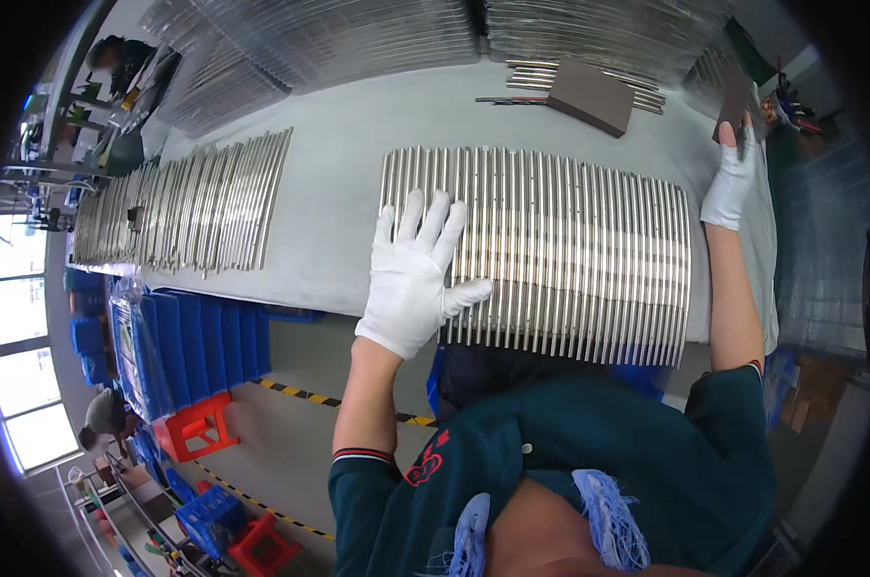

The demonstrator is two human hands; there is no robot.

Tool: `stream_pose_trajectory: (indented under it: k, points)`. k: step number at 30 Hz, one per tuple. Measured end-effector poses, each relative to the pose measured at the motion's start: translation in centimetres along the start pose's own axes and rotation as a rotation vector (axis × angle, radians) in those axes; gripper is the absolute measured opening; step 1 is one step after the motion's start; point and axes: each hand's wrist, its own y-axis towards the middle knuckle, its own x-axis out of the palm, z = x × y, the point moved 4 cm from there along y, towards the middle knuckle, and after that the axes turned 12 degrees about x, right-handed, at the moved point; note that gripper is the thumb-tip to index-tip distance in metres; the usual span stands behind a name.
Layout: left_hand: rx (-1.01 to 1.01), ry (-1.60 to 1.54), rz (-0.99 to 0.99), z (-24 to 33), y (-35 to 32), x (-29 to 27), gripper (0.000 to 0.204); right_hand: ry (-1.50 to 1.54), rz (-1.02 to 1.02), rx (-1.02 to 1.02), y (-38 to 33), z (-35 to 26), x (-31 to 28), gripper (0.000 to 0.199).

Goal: Organizing and aligning thin metal rods on a factory workbench using a sanding block.

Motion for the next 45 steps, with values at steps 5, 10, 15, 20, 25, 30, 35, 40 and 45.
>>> stream_pose_trajectory:
  k: [5, 10, 15, 20, 25, 30, 35, 40, 45]
  points:
    - [-0.072, 0.044, -0.049, -2.5, -2.0, -0.7, 0.086, -0.281, 0.085, -0.149, -0.2, -1.7, 0.1, 0.069]
    - [-0.136, 0.065, -0.021, -4.1, -3.4, -1.1, 0.084, 0.763, -0.268, 0.441, 1.0, -2.0, -2.8, 0.068]
    - [-0.069, 0.04, -0.005, -2.3, -2.0, -1.0, 0.088, 1.349, -0.479, 0.78, 1.4, -2.7, -3.5, 0.067]
    - [0.02, 0.001, 0.0, 0.5, -0.2, -0.7, 0.087, 1.367, -0.477, 0.777, 1.3, -2.7, -3.1, 0.067]
    - [0.028, -0.057, -0.005, 1.4, 0.2, -0.7, 0.086, 1.409, -0.49, 0.803, 1.1, -2.4, -2.7, 0.069]
    - [0.011, -0.03, -0.021, 0.5, -0.5, -0.8, 0.084, 1.457, -0.515, 0.855, 1.1, -2.6, -3.1, 0.069]
    - [-0.059, 0.051, -0.042, -1.4, -2.2, -1.2, 0.084, 1.411, -0.51, 0.806, 1.3, -2.7, -3.0, 0.072]
    - [-0.131, 0.105, -0.028, -1.7, -2.8, -1.5, 0.089, 1.409, -0.504, 0.792, 1.1, -2.4, -2.6, 0.073]
    - [-0.001, -0.052, -0.039, 2.4, 0.6, -1.3, 0.099, 1.409, -0.511, 0.793, 1.2, -2.6, -2.8, 0.071]
